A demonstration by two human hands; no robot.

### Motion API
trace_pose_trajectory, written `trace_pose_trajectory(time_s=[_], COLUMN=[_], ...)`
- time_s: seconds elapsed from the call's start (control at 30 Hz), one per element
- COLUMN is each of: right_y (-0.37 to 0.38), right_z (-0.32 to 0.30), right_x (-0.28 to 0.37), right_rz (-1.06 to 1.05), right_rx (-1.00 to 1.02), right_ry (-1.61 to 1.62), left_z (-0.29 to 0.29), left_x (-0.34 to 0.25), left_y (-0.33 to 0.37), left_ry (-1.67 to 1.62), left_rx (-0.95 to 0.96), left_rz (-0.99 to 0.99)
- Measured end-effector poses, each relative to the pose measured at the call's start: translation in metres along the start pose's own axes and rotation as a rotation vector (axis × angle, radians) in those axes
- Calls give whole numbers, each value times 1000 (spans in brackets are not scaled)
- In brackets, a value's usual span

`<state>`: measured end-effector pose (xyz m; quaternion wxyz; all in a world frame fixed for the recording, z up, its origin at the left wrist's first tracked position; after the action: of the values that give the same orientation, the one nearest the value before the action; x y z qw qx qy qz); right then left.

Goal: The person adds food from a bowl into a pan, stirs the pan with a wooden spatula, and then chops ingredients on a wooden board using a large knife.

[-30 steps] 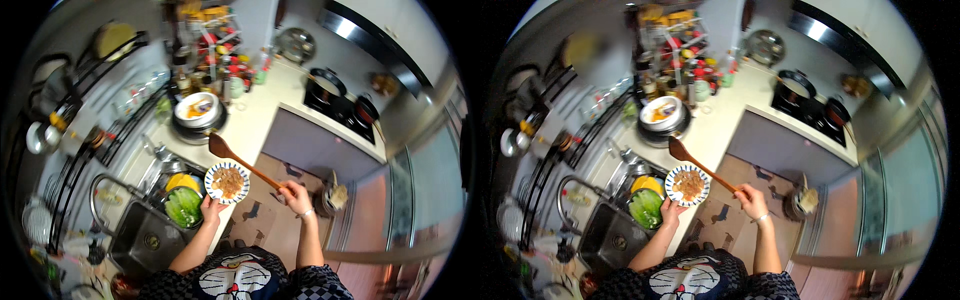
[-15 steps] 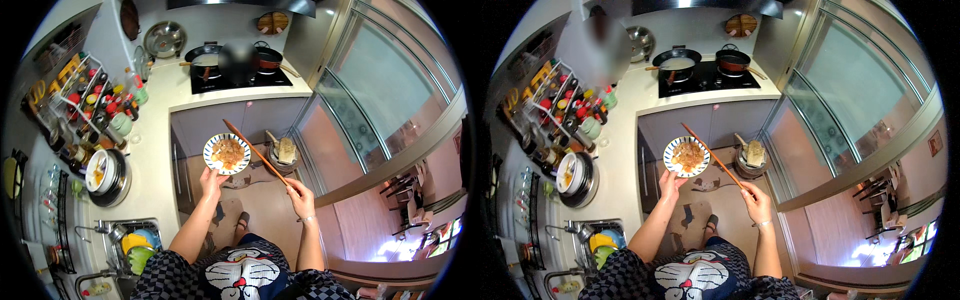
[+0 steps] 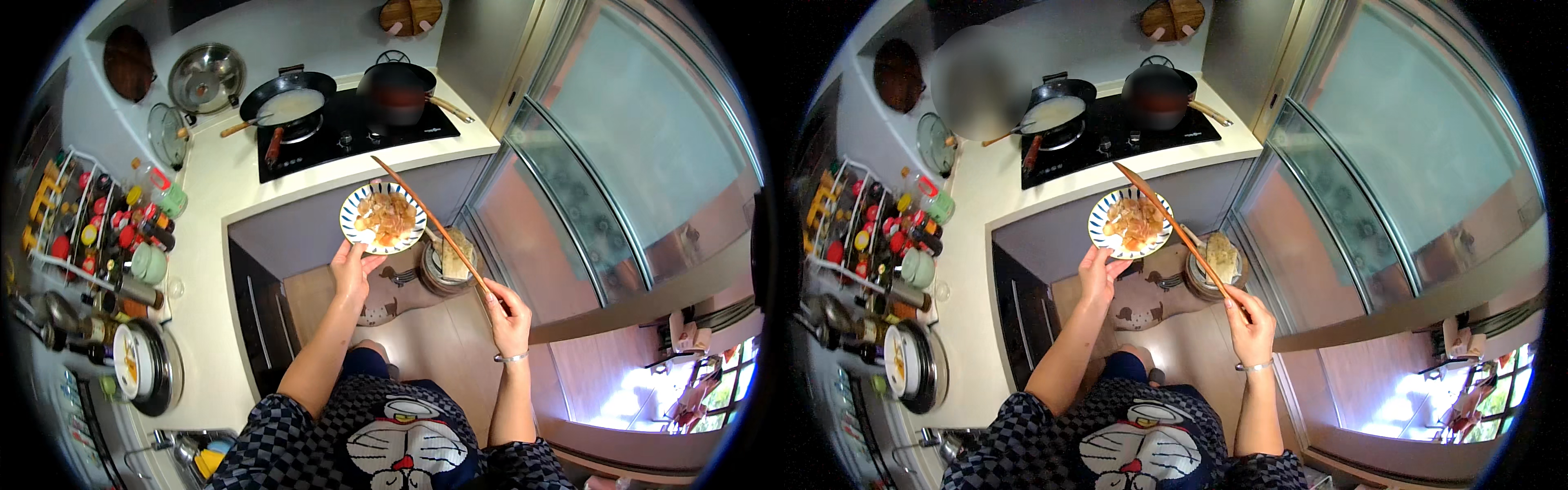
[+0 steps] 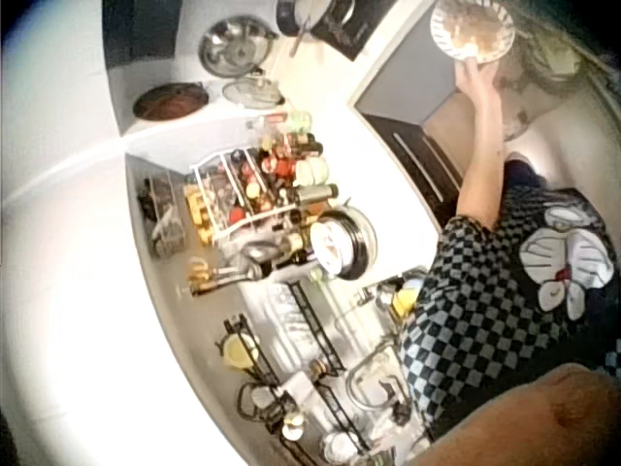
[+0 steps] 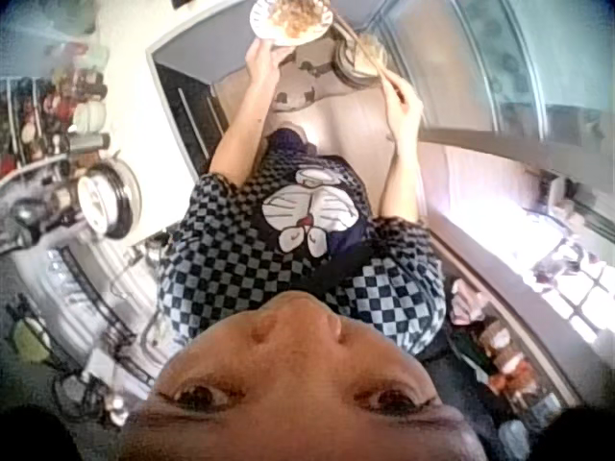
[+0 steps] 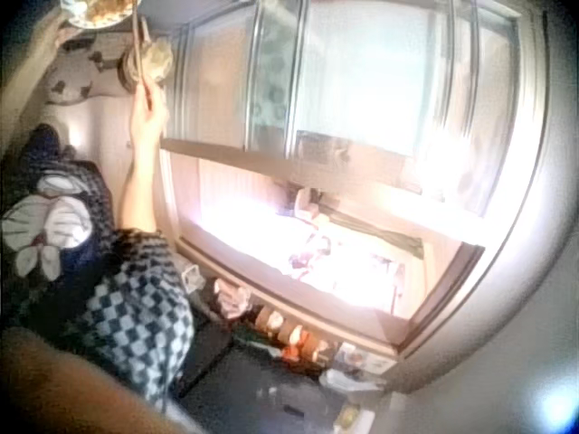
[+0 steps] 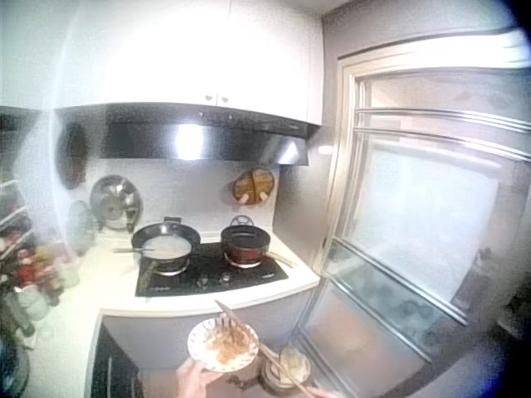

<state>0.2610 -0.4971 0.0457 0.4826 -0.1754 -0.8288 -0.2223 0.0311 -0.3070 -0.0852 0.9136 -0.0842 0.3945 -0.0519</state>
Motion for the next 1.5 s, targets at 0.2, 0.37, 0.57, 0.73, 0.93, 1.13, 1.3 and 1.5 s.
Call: trace_pose_trajectory(time_s=[0.2,0.37,0.57,0.73,0.93,1.13,1.3,1.5], right_y=[75,153,221,275,310,349,399,446], right_z=[51,94,103,89,70,58,67,82], right_x=[-27,-40,-31,-4,54,105,127,145], right_rz=[-30,-69,-68,-95,-93,-191,-232,-367], right_rx=[-76,-185,-235,-177,-100,45,89,183], right_ry=[-57,-85,-243,-313,-469,-601,-654,-644], left_z=[26,48,75,114,157,181,188,196], left_x=[-4,-8,-4,-9,-1,4,7,1], left_y=[113,210,305,358,399,425,444,465], left_ry=[-3,22,11,-3,21,90,118,142], left_rx=[21,59,91,69,112,85,94,57], left_rz=[52,96,87,99,114,195,222,212])
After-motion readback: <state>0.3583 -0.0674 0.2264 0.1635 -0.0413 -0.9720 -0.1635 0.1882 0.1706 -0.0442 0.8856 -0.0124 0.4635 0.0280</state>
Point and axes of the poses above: each hand's wrist, its own y-axis towards the middle knuckle, its own z-axis out of the palm, x = y × z, the point moved 5 cm from there along y, towards the middle knuckle, and after that the axes turned 6 degrees about z, right-handed, at the moved point
